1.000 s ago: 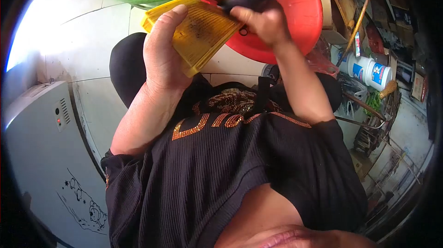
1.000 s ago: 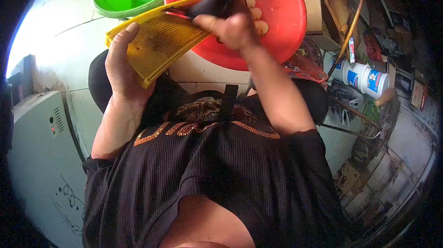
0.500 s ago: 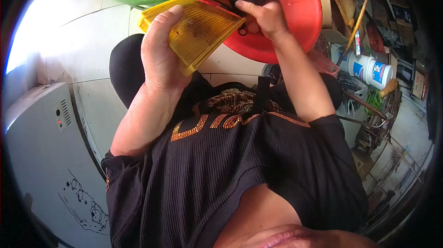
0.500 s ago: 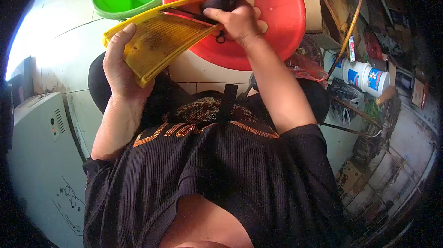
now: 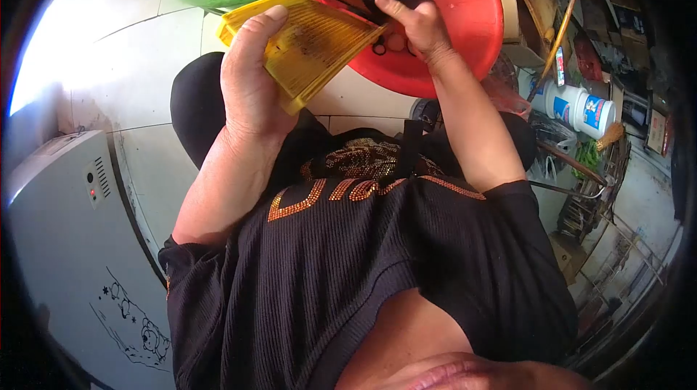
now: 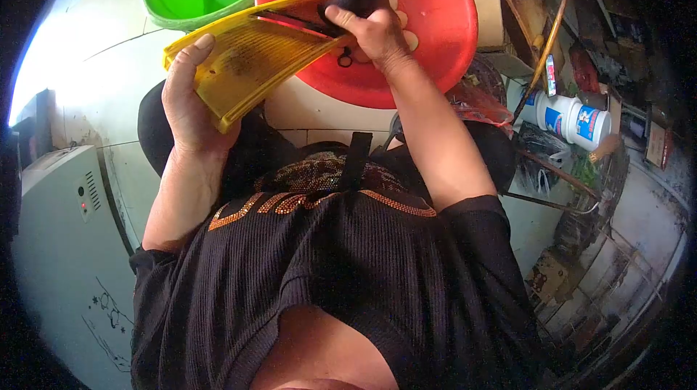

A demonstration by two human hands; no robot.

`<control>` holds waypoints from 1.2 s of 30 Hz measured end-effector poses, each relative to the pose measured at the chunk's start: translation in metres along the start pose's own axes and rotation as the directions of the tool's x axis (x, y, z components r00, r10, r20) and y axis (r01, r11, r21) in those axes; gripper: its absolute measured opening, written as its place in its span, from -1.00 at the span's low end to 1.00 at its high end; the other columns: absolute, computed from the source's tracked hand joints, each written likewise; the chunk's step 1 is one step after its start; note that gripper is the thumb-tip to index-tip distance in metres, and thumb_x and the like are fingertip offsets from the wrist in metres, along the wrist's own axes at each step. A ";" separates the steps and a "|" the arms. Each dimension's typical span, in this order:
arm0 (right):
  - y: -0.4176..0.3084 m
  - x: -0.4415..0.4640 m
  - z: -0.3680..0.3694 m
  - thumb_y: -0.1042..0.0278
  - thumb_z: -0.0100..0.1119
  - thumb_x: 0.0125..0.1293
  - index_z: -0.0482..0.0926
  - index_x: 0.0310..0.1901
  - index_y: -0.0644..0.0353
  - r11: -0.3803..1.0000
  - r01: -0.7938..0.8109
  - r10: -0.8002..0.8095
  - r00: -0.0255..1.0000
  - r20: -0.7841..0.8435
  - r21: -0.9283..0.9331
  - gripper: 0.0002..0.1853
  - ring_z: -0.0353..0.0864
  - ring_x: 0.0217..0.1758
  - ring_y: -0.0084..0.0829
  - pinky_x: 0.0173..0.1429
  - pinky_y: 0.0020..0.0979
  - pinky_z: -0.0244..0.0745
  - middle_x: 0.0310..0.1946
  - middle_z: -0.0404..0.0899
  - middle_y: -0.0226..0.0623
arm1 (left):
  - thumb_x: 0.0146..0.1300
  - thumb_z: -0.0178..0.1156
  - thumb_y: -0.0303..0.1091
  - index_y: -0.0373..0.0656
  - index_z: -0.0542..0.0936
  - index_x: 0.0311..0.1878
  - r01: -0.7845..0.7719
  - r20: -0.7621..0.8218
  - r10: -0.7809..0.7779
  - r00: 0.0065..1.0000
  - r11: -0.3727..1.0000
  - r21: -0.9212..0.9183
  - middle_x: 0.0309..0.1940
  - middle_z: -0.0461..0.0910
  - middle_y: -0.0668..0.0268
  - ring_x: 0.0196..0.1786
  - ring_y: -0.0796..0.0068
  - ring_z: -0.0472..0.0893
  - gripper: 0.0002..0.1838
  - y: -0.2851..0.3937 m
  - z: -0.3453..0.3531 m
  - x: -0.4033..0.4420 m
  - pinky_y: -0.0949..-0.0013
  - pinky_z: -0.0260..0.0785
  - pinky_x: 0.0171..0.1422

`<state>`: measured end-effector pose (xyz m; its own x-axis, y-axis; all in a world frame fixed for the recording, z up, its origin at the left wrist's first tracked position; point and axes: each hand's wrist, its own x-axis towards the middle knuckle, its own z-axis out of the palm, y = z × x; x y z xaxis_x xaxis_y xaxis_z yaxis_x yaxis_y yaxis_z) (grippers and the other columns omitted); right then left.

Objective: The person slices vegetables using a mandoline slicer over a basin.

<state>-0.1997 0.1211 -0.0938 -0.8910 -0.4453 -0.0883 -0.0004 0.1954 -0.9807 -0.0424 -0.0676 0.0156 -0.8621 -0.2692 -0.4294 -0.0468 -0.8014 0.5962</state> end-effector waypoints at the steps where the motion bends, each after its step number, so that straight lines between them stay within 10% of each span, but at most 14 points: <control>1: 0.000 -0.001 0.000 0.17 0.41 0.09 0.54 -0.10 0.20 1.000 -0.002 0.002 1.000 0.000 0.000 -0.59 0.57 -0.08 -0.34 0.00 -0.32 0.47 -0.18 0.58 -0.26 | 0.28 0.03 -0.24 -0.28 0.41 0.12 0.008 -0.001 -0.008 1.000 1.000 -0.002 -0.02 0.54 0.14 0.01 0.28 0.58 -0.59 0.001 0.000 0.000 0.21 0.45 0.13; 6: -0.001 0.001 0.006 0.13 0.39 0.11 0.57 -0.14 0.20 0.999 0.019 -0.028 0.982 -0.189 -0.048 -0.62 0.53 -0.09 -0.42 0.04 -0.36 0.43 -0.22 0.59 -0.30 | 0.27 0.03 -0.25 -0.28 0.41 0.12 0.009 -0.047 -0.008 0.999 1.000 0.029 -0.02 0.54 0.14 0.01 0.29 0.57 -0.59 0.001 0.001 0.000 0.23 0.45 0.12; 16: -0.071 -0.044 0.026 0.19 0.40 0.10 0.57 -0.15 0.27 0.997 -0.011 0.013 1.000 0.018 -0.079 -0.62 0.58 -0.09 -0.46 0.07 -0.39 0.45 -0.21 0.62 -0.31 | 0.25 0.01 -0.28 -0.30 0.39 0.13 -0.005 -0.024 0.006 1.000 1.000 0.027 -0.02 0.53 0.11 0.00 0.25 0.57 -0.57 0.000 0.001 -0.001 0.21 0.47 0.12; 18: -0.089 -0.060 0.047 0.29 0.39 0.10 0.56 -0.15 0.28 0.922 0.380 -0.381 0.925 0.004 0.075 -0.66 0.60 -0.13 -0.47 0.03 -0.39 0.49 -0.29 0.63 -0.33 | 0.25 0.01 -0.28 -0.31 0.40 0.13 -0.006 0.003 0.006 1.000 1.000 -0.005 -0.03 0.53 0.11 0.00 0.25 0.57 -0.57 0.000 0.001 0.000 0.21 0.47 0.12; 20: -0.076 -0.048 0.026 0.36 0.37 0.12 0.54 -0.13 0.30 0.878 0.462 -0.451 0.886 0.106 -0.123 -0.67 0.62 -0.17 -0.45 -0.01 -0.39 0.52 -0.30 0.63 -0.32 | 0.25 0.01 -0.29 -0.31 0.40 0.12 0.001 -0.040 0.000 0.999 0.999 0.036 -0.03 0.53 0.11 -0.01 0.24 0.58 -0.58 -0.001 0.000 -0.002 0.20 0.46 0.12; 22: -0.047 -0.031 0.008 0.37 0.35 0.13 0.54 -0.14 0.28 0.989 -0.121 0.120 0.993 -0.009 -0.083 -0.71 0.62 -0.20 -0.45 -0.08 -0.38 0.55 -0.26 0.63 -0.31 | 0.24 0.01 -0.29 -0.31 0.41 0.12 0.014 -0.049 -0.013 0.999 1.000 0.024 -0.04 0.53 0.11 -0.01 0.24 0.58 -0.58 -0.001 0.000 -0.001 0.20 0.46 0.12; 26: -0.035 -0.013 -0.003 0.36 0.35 0.12 0.53 -0.13 0.26 0.986 -0.166 0.166 0.984 -0.058 0.010 -0.69 0.62 -0.23 -0.45 -0.15 -0.38 0.57 -0.29 0.63 -0.37 | 0.23 0.00 -0.30 -0.32 0.41 0.11 -0.022 -0.073 0.024 0.997 0.999 0.036 -0.04 0.53 0.11 -0.02 0.24 0.58 -0.59 -0.001 0.005 0.001 0.18 0.45 0.12; 32: -0.070 -0.048 0.033 0.27 0.46 0.05 0.53 -0.06 0.28 0.897 0.427 -0.416 0.903 0.110 -0.113 -0.54 0.57 -0.08 -0.44 0.05 -0.41 0.49 -0.08 0.55 -0.27 | 0.24 0.01 -0.29 -0.31 0.40 0.12 0.028 -0.044 -0.028 0.999 1.000 -0.009 -0.03 0.53 0.13 -0.01 0.25 0.58 -0.58 -0.001 0.001 -0.001 0.20 0.46 0.13; 34: -0.036 -0.030 0.013 0.25 0.41 0.09 0.56 -0.08 0.29 0.990 -0.011 0.012 1.000 0.001 -0.142 -0.59 0.60 -0.09 -0.44 -0.01 -0.36 0.52 -0.10 0.59 -0.27 | 0.24 0.01 -0.29 -0.30 0.40 0.12 0.010 -0.042 -0.009 0.999 1.000 0.022 -0.03 0.53 0.12 0.00 0.24 0.58 -0.58 -0.002 -0.001 0.001 0.20 0.46 0.13; 36: -0.010 -0.009 -0.006 0.25 0.36 0.10 0.58 -0.11 0.27 0.992 -0.096 0.091 0.994 -0.067 -0.077 -0.64 0.63 -0.17 -0.45 -0.09 -0.36 0.55 -0.23 0.67 -0.30 | 0.23 0.01 -0.29 -0.30 0.40 0.13 -0.003 -0.037 0.005 0.999 0.999 0.051 -0.03 0.53 0.11 0.01 0.24 0.58 -0.57 -0.002 -0.001 0.000 0.20 0.47 0.13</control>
<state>-0.1943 0.1286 -0.0824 -0.9159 -0.3659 -0.1650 0.0498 0.3042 -0.9513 -0.0419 -0.0660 0.0138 -0.8431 -0.2928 -0.4511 -0.0699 -0.7720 0.6318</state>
